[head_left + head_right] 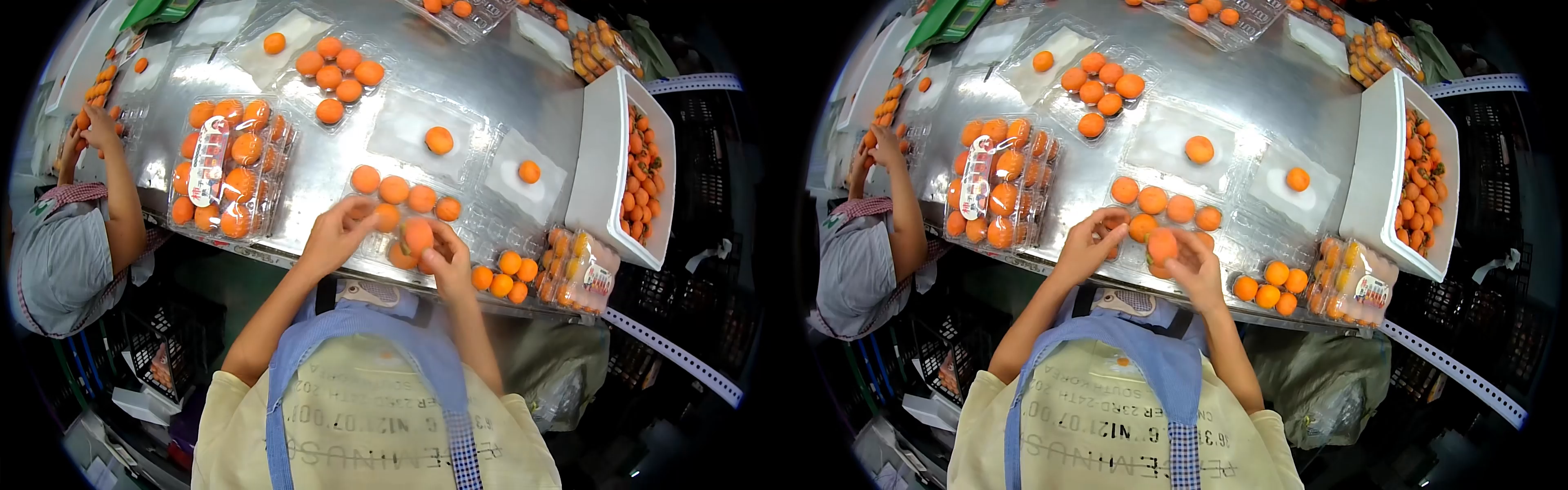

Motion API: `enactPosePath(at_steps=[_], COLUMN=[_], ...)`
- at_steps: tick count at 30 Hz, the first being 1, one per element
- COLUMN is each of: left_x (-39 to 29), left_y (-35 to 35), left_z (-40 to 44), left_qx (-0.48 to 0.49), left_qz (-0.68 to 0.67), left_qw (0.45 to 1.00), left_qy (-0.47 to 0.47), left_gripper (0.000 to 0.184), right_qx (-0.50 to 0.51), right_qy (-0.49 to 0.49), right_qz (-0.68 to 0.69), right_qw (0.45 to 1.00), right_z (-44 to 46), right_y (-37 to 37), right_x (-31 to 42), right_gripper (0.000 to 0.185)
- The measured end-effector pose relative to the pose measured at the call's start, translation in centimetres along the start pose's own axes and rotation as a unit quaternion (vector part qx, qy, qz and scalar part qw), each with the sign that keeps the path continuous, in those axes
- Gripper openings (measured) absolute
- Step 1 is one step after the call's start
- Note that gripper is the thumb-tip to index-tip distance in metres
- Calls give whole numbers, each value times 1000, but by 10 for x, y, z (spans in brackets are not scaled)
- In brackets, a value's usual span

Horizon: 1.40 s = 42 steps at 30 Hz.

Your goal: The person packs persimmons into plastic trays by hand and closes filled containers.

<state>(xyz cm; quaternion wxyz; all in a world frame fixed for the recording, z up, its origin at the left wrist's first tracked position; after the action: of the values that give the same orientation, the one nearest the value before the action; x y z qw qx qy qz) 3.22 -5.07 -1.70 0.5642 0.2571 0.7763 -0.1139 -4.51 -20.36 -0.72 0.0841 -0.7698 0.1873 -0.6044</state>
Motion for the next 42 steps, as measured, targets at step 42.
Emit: enactPosePath(at_steps=[42], left_x=[-89], left_y=[-64], left_z=[-37], left_qx=[34], left_qz=[329], left_qw=[907], left_qy=[-259], left_gripper=[61], right_qx=[6], right_qy=[-171], right_qz=[372], right_qw=[912], right_z=[-3], right_y=[-38], right_x=[-51], right_gripper=[43])
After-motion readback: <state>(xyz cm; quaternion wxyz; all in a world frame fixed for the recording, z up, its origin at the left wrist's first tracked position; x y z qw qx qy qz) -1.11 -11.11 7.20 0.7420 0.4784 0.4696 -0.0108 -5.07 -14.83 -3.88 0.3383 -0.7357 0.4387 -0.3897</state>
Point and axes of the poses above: each hand's wrist, its own z-axis towards the middle knuckle, its own y-axis out of the back of the hand, x = y × z, the point moved 10 cm from there along z, towards the middle knuckle, and after that the axes turned 1 degree about y, right-handed, at the moved point
